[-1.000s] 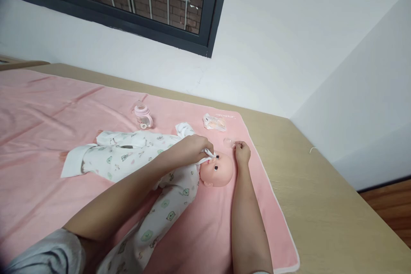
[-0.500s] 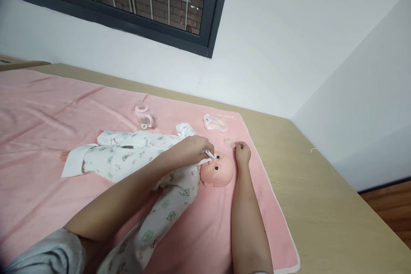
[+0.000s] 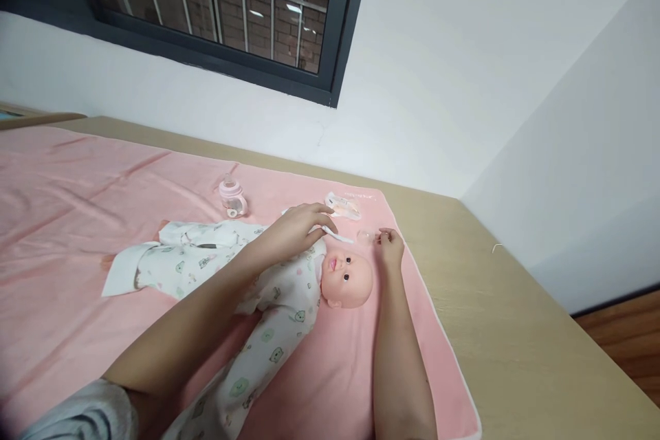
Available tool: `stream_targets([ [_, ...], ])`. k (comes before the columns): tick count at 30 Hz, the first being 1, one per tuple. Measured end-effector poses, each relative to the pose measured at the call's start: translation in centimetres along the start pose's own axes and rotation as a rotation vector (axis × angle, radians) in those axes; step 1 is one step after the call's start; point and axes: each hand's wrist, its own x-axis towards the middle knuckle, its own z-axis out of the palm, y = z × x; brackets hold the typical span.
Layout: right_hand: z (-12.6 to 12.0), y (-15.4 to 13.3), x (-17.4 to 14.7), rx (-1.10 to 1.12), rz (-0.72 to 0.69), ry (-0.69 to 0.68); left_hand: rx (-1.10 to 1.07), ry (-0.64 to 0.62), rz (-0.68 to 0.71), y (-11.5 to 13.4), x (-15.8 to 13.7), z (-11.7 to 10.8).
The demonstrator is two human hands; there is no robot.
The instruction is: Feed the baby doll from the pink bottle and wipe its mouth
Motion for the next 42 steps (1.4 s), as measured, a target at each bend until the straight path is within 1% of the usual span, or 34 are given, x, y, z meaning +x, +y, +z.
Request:
stream_targets([
  [3, -0.5, -3.5, 0.1, 0.084, -0.084, 0.025, 0.009, 0.015, -0.033, -0.3, 0.1, -0.3],
  [5, -1.0, -6.8, -0.7, 0.137, -0.197, -0.029, 0.023, 0.024, -0.069, -0.7, 0.1, -0.3],
  [6, -1.2, -8.6, -1.4, 0.146, -0.266, -0.111, 0.032, 0.031, -0.082, -0.9, 0.1, -0.3],
  [8, -1.5, -12.2, -3.4, 0.109, -0.438, -0.353, 0.048, 0.051, -0.093, -1.2, 0.1, -0.4],
  [10, -1.4, -15.2, -5.7, 0.020, -0.566, -0.550, 0.049, 0.061, -0.099, -1.5, 0.0, -0.6],
  [11, -1.3, -16.3, -6.8, -0.076, -0.604, -0.611, 0.046, 0.061, -0.098, -1.5, -0.1, -0.8],
  [13, -0.9, -17.9, -8.7, -0.264, -0.652, -0.637, 0.030, 0.061, -0.092, -1.6, -0.2, -1.3],
  [15, -0.7, -18.6, -9.9, -0.391, -0.675, -0.601, 0.004, 0.066, -0.087, -1.7, -0.4, -1.8],
  [17, -0.5, -18.9, -10.6, -0.430, -0.688, -0.558, -0.020, 0.076, -0.085, -1.7, -0.6, -2.2],
  [20, -0.4, -19.1, -11.1, -0.405, -0.700, -0.500, -0.039, 0.076, -0.073, -1.7, -0.8, -2.5],
  [23, -0.2, -19.2, -11.4, -0.390, -0.695, -0.487, -0.057, 0.069, -0.047, -1.8, -1.0, -2.6],
  [26, 0.3, -19.1, -11.4, -0.404, -0.660, -0.495, -0.063, 0.075, -0.031, -1.9, -1.2, -2.8],
  [29, 0.5, -18.5, -10.8, -0.392, -0.637, -0.448, -0.121, 0.103, -0.052, -2.0, -1.5, -3.3],
  [32, 0.3, -17.2, -9.0, -0.305, -0.579, -0.334, -0.175, 0.154, -0.112, -2.3, -2.1, -4.3],
  [35, -0.3, -15.0, -6.0, -0.207, -0.408, -0.171, -0.225, 0.201, -0.156, -3.0, -2.7, -5.4],
  [37, -0.7, -13.3, -3.7, -0.215, -0.296, -0.074, -0.271, 0.232, -0.181, -3.7, -3.2, -6.0],
  [39, -1.0, -11.6, -1.5, -0.271, -0.219, -0.062, -0.301, 0.267, -0.207, -4.5, -3.6, -6.6],
  [42, -0.5, -9.5, 1.3, -0.324, -0.120, -0.120, -0.272, 0.329, -0.287, -6.0, -4.2, -7.3],
])
